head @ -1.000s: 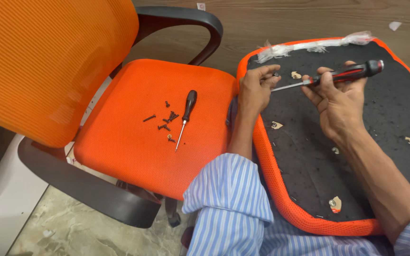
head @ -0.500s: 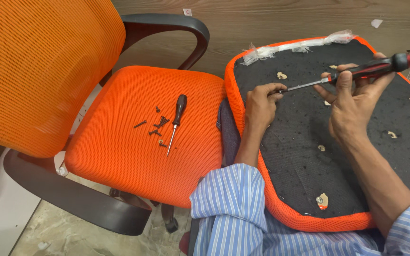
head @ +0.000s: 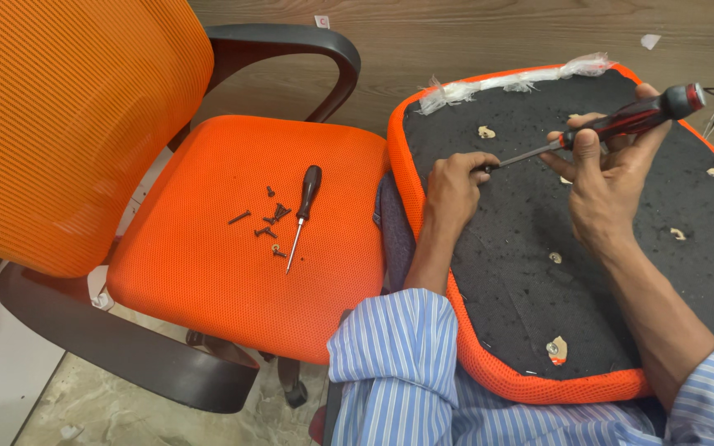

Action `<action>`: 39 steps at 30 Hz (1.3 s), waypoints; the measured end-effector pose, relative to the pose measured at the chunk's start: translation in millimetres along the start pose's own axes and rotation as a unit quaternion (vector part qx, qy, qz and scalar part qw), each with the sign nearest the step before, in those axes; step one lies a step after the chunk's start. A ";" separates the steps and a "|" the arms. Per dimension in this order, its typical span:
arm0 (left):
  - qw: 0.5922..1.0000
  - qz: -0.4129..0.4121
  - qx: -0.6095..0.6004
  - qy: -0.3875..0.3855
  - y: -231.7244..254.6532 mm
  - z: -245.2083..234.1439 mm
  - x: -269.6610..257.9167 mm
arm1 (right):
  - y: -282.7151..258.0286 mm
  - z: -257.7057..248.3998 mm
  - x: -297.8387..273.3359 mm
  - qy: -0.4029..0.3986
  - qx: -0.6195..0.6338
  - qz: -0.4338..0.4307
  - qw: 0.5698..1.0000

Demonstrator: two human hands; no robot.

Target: The person uses a screwdriver to fasten screws into the underside of an orange office chair seat. They pick up screws from the seat surface and tighten them into the foam base, working methodically across several screw locations.

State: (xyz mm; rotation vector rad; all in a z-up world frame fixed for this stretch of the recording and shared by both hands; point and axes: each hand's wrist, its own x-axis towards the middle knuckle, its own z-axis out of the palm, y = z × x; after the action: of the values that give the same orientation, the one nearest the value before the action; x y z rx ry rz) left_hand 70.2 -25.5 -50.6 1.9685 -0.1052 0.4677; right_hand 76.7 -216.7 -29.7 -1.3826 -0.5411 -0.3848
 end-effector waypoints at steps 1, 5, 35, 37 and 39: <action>1.000 -0.001 0.004 -0.007 0.8 -0.1 0.1 | -1.5 1.0 1.5 0.010 0.002 0.002 1.000; 0.998 -0.005 0.042 -0.041 4.5 -1.4 1.5 | -10.8 6.0 6.6 0.067 -0.022 0.022 0.997; 0.997 -0.023 -0.054 -0.041 44.2 103.2 10.1 | -38.1 -74.4 9.8 0.078 -0.062 0.011 0.995; 0.997 -0.037 -0.056 -0.039 42.8 98.4 9.6 | -39.0 -67.4 8.7 0.074 -0.081 0.012 0.994; 0.997 -0.055 -0.040 -0.038 43.0 95.5 10.1 | -41.2 -60.9 6.8 0.068 -0.103 0.013 0.992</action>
State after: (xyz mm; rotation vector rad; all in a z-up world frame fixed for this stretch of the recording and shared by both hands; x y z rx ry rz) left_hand 93.9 -127.8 -44.8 1.9021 -0.0618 0.3130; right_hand 67.6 -282.8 1.8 -1.5474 -0.3776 -0.5220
